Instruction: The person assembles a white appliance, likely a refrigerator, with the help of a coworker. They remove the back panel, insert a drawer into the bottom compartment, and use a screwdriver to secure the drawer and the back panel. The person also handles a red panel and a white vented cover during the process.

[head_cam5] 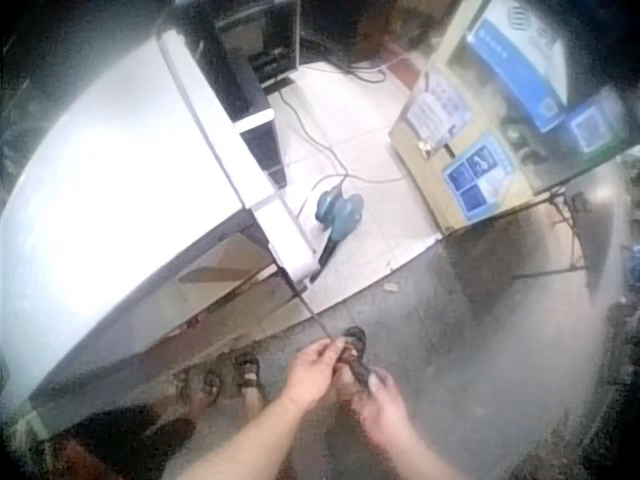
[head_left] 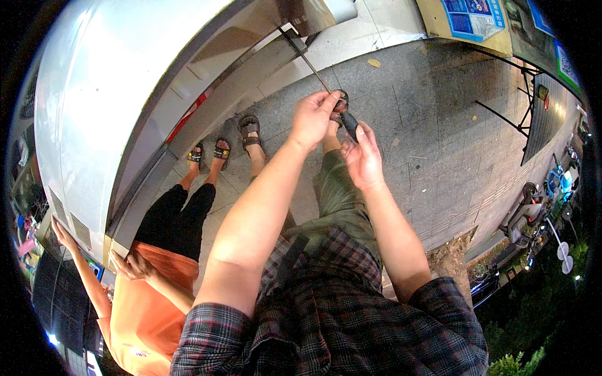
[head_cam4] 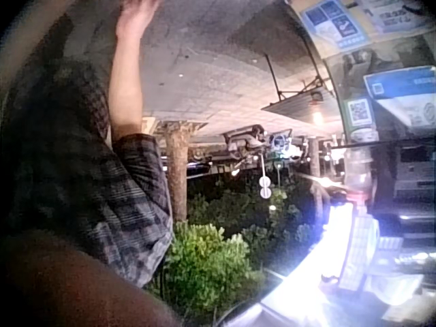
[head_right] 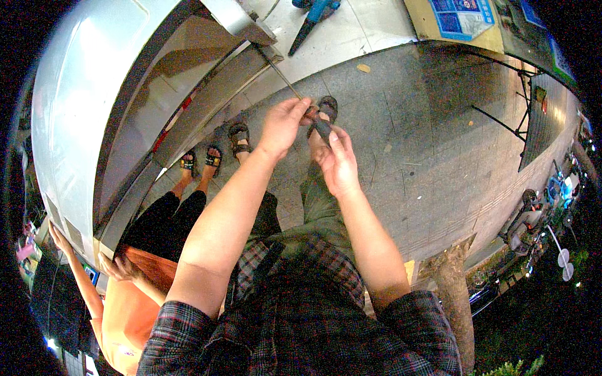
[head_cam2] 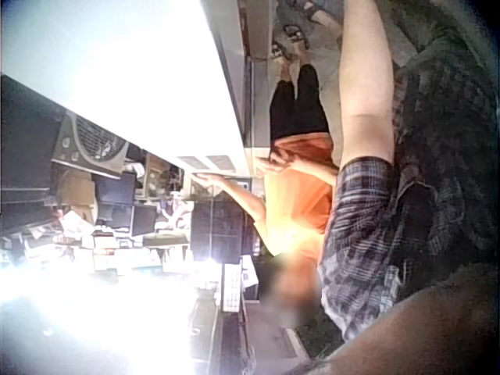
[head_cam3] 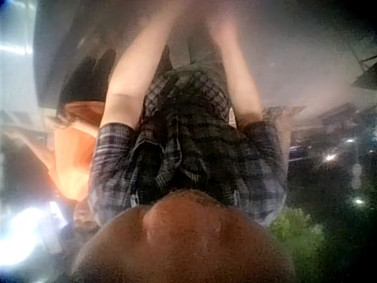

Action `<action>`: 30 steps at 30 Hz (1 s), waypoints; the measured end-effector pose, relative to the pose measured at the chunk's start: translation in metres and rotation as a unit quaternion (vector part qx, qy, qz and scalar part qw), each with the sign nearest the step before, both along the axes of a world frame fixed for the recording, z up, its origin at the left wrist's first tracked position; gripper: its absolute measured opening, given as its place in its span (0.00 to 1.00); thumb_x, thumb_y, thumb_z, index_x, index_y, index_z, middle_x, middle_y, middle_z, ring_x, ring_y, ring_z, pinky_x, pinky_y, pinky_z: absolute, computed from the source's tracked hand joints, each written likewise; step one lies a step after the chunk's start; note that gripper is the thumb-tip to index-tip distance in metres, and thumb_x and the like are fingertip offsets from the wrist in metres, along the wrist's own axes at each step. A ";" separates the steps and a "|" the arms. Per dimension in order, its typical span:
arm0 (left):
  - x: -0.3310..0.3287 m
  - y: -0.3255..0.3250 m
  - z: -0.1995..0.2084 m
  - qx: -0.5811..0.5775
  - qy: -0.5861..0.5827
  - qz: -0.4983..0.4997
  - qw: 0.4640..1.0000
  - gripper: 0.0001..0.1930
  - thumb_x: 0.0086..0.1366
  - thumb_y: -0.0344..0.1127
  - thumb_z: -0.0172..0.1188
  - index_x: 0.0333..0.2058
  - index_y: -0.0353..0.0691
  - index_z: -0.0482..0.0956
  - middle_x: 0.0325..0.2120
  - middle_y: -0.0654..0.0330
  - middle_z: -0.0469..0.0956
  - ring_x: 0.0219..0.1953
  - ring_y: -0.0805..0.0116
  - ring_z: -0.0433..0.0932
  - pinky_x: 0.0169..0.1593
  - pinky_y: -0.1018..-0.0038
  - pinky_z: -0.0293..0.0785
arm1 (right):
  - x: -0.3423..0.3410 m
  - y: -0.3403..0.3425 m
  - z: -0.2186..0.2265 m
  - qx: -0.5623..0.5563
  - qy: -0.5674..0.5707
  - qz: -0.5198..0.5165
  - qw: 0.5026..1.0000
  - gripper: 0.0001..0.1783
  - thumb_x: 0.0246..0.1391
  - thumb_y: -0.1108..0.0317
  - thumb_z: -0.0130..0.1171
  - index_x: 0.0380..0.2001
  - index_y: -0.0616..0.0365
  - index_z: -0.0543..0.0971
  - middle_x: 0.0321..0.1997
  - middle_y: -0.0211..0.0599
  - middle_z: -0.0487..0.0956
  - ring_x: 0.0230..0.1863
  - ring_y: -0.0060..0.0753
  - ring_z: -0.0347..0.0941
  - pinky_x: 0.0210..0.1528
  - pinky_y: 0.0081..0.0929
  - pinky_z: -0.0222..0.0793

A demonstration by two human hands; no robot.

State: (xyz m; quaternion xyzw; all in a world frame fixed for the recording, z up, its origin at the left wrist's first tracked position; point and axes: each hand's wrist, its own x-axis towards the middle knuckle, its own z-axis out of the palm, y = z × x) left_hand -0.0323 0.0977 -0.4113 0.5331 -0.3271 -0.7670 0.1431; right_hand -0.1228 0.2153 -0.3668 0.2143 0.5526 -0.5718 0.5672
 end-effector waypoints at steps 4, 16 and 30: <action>0.001 -0.002 -0.002 0.018 -0.015 -0.008 1.000 0.17 0.75 0.44 0.59 0.43 0.33 0.85 0.36 0.59 0.86 0.36 0.72 0.82 0.44 0.74 0.77 | -0.020 0.032 -0.040 -0.102 -0.122 0.044 0.986 0.20 0.71 0.45 0.54 0.50 0.49 0.73 0.34 0.29 0.74 0.29 0.21 0.66 0.31 0.21 0.62; 0.000 -0.003 -0.006 0.026 0.002 0.027 0.999 0.17 0.75 0.43 0.58 0.40 0.32 0.85 0.34 0.58 0.86 0.36 0.72 0.83 0.45 0.74 0.79 | -0.019 0.021 -0.022 -0.034 -0.159 0.028 0.986 0.22 0.68 0.46 0.60 0.47 0.55 0.71 0.26 0.26 0.70 0.23 0.20 0.61 0.27 0.22 0.57; 0.001 -0.013 0.000 0.004 -0.037 -0.016 0.999 0.17 0.74 0.43 0.61 0.39 0.33 0.86 0.33 0.59 0.86 0.35 0.72 0.84 0.43 0.75 0.79 | 0.007 0.002 -0.006 0.018 0.005 -0.010 1.000 0.22 0.70 0.46 0.56 0.48 0.55 0.72 0.30 0.26 0.72 0.28 0.22 0.63 0.30 0.21 0.60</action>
